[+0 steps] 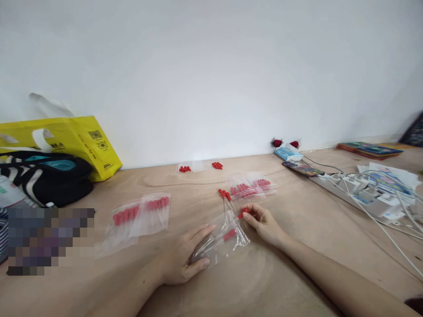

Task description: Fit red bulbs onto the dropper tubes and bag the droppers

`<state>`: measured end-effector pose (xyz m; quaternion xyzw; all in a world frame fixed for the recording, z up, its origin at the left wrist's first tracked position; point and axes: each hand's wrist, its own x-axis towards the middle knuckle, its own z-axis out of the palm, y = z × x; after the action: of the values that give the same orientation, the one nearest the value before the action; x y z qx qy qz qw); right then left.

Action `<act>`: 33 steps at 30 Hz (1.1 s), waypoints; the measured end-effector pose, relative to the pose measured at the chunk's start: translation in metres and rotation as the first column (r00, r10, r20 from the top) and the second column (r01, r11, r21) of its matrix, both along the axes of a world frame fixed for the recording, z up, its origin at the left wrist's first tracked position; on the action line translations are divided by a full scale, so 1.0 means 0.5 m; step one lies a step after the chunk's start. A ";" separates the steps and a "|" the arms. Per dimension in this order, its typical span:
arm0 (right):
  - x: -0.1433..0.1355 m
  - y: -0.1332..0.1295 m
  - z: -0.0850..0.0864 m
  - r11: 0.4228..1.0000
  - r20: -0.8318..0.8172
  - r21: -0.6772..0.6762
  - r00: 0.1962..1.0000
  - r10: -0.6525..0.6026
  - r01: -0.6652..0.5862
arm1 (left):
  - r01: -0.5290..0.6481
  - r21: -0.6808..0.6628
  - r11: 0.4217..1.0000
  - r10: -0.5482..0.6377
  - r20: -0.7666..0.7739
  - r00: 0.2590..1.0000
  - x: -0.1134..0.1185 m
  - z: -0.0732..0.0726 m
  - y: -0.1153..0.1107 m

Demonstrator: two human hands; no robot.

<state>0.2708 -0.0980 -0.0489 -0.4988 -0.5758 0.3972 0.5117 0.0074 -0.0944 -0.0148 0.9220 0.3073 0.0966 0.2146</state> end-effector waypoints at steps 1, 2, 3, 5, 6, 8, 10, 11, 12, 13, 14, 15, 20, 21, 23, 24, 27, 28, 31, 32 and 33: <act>0.003 0.000 0.000 0.999 0.114 0.040 0.993 0.014 -0.019 | 0.004 0.001 1.000 -0.004 0.007 1.000 0.000 0.000 0.001; 0.006 0.000 0.000 0.996 0.221 0.082 0.975 0.028 -0.047 | 0.009 0.002 1.000 -0.010 0.017 1.000 0.000 0.001 0.001; 0.009 0.000 0.000 0.989 0.313 0.121 0.949 0.045 -0.086 | 0.017 -0.001 1.000 -0.017 0.024 1.000 0.000 0.001 0.002; 0.012 0.001 0.002 0.969 0.449 0.172 0.890 0.083 -0.177 | 0.025 -0.017 1.000 -0.025 0.019 1.000 -0.001 0.001 0.003; 0.012 0.001 0.004 0.960 0.501 0.176 0.859 0.104 -0.219 | 0.032 -0.025 0.999 -0.032 0.014 0.999 -0.002 0.001 0.003; 0.009 0.000 0.007 0.950 0.580 0.155 0.804 0.133 -0.269 | 0.043 -0.025 0.999 -0.043 0.016 0.999 -0.002 0.001 0.005; 0.003 -0.002 0.010 0.951 0.632 0.125 0.762 0.144 -0.283 | 0.066 -0.014 0.998 -0.065 0.023 0.998 -0.001 0.002 0.006; -0.001 -0.003 0.013 0.954 0.647 0.113 0.749 0.142 -0.279 | 0.078 -0.008 0.997 -0.078 0.022 0.997 0.000 0.003 0.006; -0.004 -0.004 0.015 0.958 0.657 0.102 0.741 0.138 -0.269 | 0.086 -0.005 0.996 -0.086 0.015 0.996 0.001 0.003 0.006; -0.007 -0.005 0.018 0.962 0.662 0.089 0.737 0.137 -0.259 | 0.087 -0.005 0.996 -0.087 0.004 0.996 0.001 0.004 0.006; -0.009 -0.006 0.020 0.966 0.662 0.076 0.736 0.137 -0.249 | 0.083 -0.006 0.997 -0.083 -0.007 0.997 0.001 0.005 0.006; -0.011 -0.007 0.022 0.969 0.659 0.065 0.740 0.138 -0.238 | 0.079 -0.007 0.997 -0.079 -0.017 0.997 0.002 0.005 0.005; -0.008 -0.006 0.022 0.979 0.608 0.037 0.782 0.139 -0.202 | 0.079 -0.001 0.997 -0.079 -0.030 0.996 0.000 0.004 0.002; -0.004 -0.003 0.021 0.982 0.591 0.037 0.796 0.128 -0.185 | 0.077 0.002 0.997 -0.077 -0.027 0.997 0.000 0.003 0.003; 0.007 0.011 0.020 0.991 0.553 0.065 0.831 0.060 -0.115 | 0.080 0.005 0.997 -0.080 -0.020 0.997 0.000 0.002 0.005; 0.013 0.021 0.020 0.994 0.533 0.091 0.846 0.002 -0.060 | 0.084 0.005 0.996 -0.084 -0.019 0.996 0.000 0.001 0.006; 0.021 0.064 0.026 0.984 0.486 0.137 0.858 -0.168 0.115 | 0.094 0.003 0.996 -0.094 -0.028 0.995 0.000 0.000 0.010; 0.018 0.081 0.030 0.980 0.486 0.135 0.852 -0.195 0.147 | 0.091 0.004 0.996 -0.091 -0.034 0.995 0.000 -0.001 0.011; -0.011 0.130 0.048 0.974 0.547 0.148 0.806 -0.226 0.173 | 0.083 0.005 0.997 -0.083 -0.048 0.995 -0.001 0.000 0.011; -0.025 0.144 0.055 0.970 0.587 0.155 0.773 -0.242 0.186 | 0.086 0.003 0.996 -0.086 -0.051 0.995 -0.001 0.000 0.011; -0.040 0.157 0.060 0.965 0.631 0.158 0.731 -0.260 0.207 | 0.090 0.001 0.996 -0.090 -0.052 0.995 -0.001 0.001 0.010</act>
<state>0.2506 -0.0197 -0.0188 -0.6531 -0.6642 0.1109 0.3464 0.0068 -0.0893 -0.0142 0.9375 0.2707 0.0634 0.2091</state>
